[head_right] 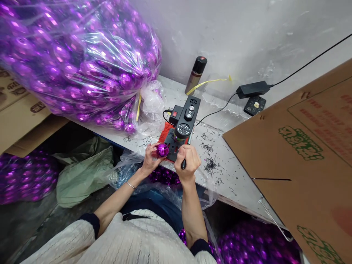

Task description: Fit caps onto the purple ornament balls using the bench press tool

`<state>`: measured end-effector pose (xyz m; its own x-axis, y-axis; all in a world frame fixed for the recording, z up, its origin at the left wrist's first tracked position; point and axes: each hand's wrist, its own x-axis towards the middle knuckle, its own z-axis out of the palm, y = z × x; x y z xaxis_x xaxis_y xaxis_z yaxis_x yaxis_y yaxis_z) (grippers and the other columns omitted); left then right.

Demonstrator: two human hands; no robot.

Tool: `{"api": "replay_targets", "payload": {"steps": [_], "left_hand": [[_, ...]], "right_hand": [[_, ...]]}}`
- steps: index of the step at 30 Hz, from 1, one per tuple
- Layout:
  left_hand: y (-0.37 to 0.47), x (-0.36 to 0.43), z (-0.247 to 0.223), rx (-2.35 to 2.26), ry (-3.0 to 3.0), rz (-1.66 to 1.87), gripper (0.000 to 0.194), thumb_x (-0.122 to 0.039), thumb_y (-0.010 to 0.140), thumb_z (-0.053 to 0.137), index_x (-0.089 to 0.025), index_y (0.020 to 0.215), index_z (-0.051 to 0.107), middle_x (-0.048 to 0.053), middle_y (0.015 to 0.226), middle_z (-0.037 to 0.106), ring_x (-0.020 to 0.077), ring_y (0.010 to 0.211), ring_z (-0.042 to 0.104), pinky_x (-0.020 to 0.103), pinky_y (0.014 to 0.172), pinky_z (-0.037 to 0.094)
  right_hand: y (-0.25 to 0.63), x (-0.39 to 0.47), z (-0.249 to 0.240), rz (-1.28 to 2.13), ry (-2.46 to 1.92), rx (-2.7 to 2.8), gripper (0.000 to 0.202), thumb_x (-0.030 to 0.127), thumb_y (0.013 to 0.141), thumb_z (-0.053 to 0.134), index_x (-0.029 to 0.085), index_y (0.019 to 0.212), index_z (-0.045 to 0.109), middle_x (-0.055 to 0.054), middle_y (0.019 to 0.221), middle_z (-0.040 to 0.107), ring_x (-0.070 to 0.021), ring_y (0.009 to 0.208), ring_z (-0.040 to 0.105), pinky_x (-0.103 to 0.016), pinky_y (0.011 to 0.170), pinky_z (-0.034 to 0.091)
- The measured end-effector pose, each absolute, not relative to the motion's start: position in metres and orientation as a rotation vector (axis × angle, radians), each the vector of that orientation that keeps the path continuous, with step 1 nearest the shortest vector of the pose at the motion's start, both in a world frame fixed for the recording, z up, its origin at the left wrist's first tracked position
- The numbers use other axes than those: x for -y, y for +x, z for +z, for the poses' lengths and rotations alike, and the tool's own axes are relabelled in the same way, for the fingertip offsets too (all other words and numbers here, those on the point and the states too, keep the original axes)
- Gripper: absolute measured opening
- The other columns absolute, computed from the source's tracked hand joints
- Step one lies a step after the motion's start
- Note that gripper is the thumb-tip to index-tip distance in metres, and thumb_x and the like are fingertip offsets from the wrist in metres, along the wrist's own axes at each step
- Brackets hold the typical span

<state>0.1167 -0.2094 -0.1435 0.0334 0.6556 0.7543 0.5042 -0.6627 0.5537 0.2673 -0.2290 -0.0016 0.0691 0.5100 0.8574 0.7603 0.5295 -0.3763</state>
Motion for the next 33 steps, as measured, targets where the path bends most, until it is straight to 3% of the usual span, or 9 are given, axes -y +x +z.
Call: {"api": "replay_targets", "payload": {"steps": [10, 18, 23, 33], "left_hand": [[0.105, 0.209, -0.14, -1.239, 2.172, 1.671, 0.05, -0.031, 0.087, 0.072, -0.025, 0.122, 0.037, 0.013, 0.126, 0.065, 0.0243, 0.117, 0.066, 0.058, 0.11, 0.04], [0.128, 0.204, -0.118, -1.518, 1.782, 1.153, 0.052, -0.044, 0.084, 0.073, -0.027, 0.13, 0.057, 0.009, 0.121, 0.069, 0.026, 0.116, 0.063, 0.052, 0.117, 0.032], [0.14, 0.193, -0.113, -1.583, 1.742, 1.008, 0.051, -0.045, 0.089, 0.068, -0.026, 0.135, 0.058, 0.011, 0.129, 0.064, 0.0267, 0.129, 0.054, 0.053, 0.12, 0.024], [0.14, 0.18, -0.12, -1.386, 1.939, 1.173, 0.056, -0.048, 0.087, 0.069, -0.023, 0.135, 0.055, 0.013, 0.129, 0.066, 0.0299, 0.122, 0.06, 0.058, 0.117, 0.028]], "right_hand": [[0.268, 0.228, -0.003, -0.284, -1.106, 1.591, 0.022, 0.009, 0.092, 0.047, 0.022, 0.074, 0.049, 0.0, 0.069, 0.059, -0.0127, 0.065, 0.057, -0.027, 0.06, 0.042], [0.268, 0.227, -0.001, -0.269, -1.118, 1.58, 0.022, 0.013, 0.094, 0.045, 0.022, 0.074, 0.051, 0.0, 0.068, 0.059, -0.0128, 0.064, 0.057, -0.027, 0.062, 0.043], [0.268, 0.227, 0.003, -0.272, -1.124, 1.597, 0.021, 0.013, 0.094, 0.044, 0.021, 0.076, 0.053, 0.0, 0.068, 0.059, -0.0127, 0.064, 0.057, -0.027, 0.062, 0.043], [0.268, 0.229, 0.003, -0.284, -1.13, 1.623, 0.02, 0.013, 0.094, 0.044, 0.02, 0.079, 0.055, -0.002, 0.069, 0.061, -0.0128, 0.066, 0.058, -0.027, 0.064, 0.044]]}}
